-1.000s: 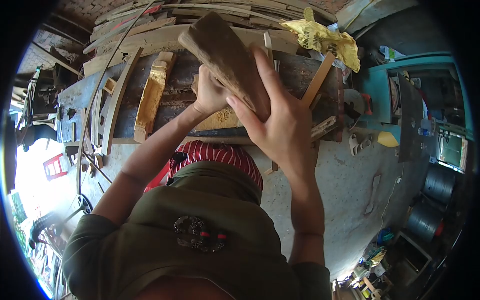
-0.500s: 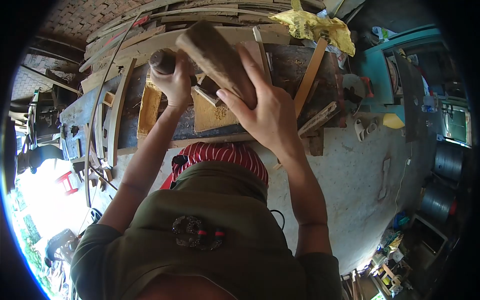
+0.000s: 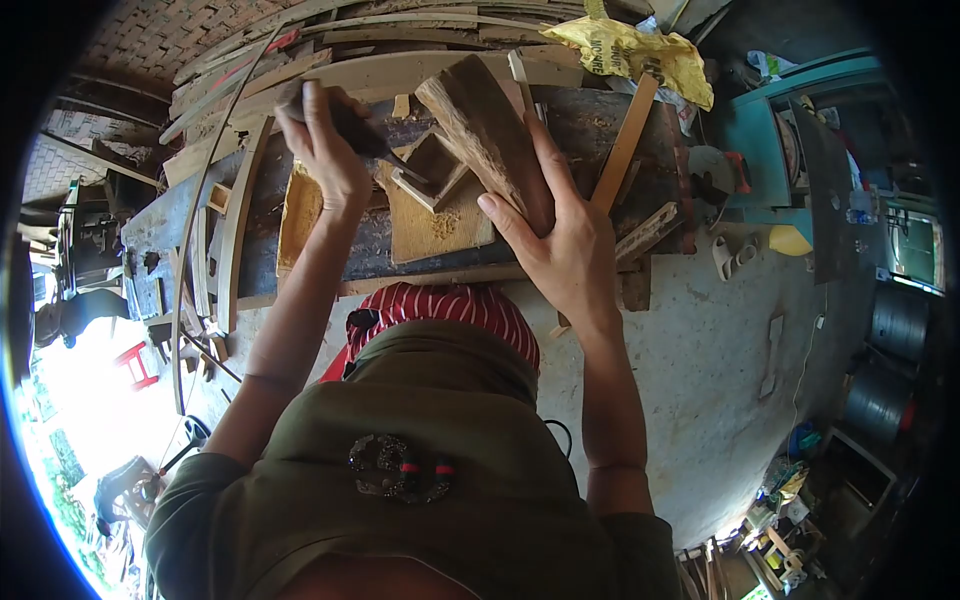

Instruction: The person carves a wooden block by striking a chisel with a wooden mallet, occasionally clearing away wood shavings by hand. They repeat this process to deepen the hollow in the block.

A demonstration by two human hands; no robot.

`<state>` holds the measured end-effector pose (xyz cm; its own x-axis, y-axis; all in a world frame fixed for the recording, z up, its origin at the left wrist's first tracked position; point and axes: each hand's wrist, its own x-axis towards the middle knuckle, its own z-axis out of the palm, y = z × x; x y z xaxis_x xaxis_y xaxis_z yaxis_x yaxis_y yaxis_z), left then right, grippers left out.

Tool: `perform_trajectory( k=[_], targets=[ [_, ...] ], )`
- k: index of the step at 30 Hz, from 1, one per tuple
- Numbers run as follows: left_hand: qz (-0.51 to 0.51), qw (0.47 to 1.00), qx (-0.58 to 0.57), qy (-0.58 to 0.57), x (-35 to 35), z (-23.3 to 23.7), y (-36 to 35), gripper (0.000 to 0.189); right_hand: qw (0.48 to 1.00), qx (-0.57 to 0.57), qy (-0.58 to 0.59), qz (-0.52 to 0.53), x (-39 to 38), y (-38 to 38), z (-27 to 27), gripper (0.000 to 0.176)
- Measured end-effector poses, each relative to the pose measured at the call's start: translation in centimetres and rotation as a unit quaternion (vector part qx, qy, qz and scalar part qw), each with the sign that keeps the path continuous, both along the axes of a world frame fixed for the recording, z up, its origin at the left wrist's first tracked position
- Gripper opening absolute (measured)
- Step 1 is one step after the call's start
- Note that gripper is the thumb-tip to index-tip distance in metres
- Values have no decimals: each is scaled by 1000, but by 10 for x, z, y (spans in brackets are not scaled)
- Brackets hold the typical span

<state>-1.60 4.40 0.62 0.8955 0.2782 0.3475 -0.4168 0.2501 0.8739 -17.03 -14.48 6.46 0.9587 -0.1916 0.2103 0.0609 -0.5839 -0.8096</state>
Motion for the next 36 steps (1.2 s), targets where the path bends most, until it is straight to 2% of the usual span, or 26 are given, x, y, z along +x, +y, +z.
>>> perform_trajectory(
  k=[5, 7, 9, 11, 17, 19, 22, 24, 25, 27, 29, 30, 31, 33, 34, 36],
  targets=[
    [-68, 995, 71, -8, -12, -6, -7, 32, 1000, -8, -9, -2, 0, -4, -4, 75],
    [-86, 967, 231, -63, -8, -6, 1, 33, 1000, -11, -9, 0, 0, -4, -5, 76],
    [-66, 978, 189, -62, -8, 1, -8, 33, 1000, -8, -11, 6, 2, -4, -4, 76],
    [-53, 998, 43, -4, -9, 6, -14, 31, 1000, -12, -9, 3, 2, -4, -3, 76],
    [-106, 994, 21, 8, -11, -6, -21, 28, 1000, -19, -16, 4, 5, -4, -3, 75],
    [-98, 992, 75, -1, -9, -15, -22, 26, 1000, -23, -8, 1, 7, -4, -1, 74],
    [-91, 992, 93, -5, -14, -17, -30, 25, 998, 45, 32, 27, 13, -5, 18, 76],
    [-59, 986, 147, -53, -17, -20, -36, 27, 991, 30, -115, 60, 22, -5, 37, 78],
    [-42, 977, 186, -92, -20, -19, -40, 28, 988, 70, -127, 53, 22, -3, 48, 80],
    [-99, 965, 216, -110, -33, -12, -47, 29, 985, 68, -155, 35, 21, 4, 63, 77],
    [-161, 939, 267, -145, -43, -19, -49, 34, 980, -65, -169, 83, 25, 2, 55, 74],
    [-127, 926, 277, -221, -47, -22, -52, 44, 991, -83, -49, 94, 23, 4, 48, 71],
    [-158, 925, 278, -203, -51, -24, -52, 51, 988, -81, -91, 96, 23, -2, 44, 72],
    [-208, 940, 237, -131, -47, -27, -58, 50, 990, -87, -81, 73, 18, -10, 42, 72],
    [-246, 946, 191, -94, -37, -26, -62, 47, 990, -89, -78, 73, 17, -14, 41, 72],
    [-227, 964, 138, -29, -25, -3, -56, 31, 990, -54, -120, 43, 14, -18, 37, 72]
  ],
)
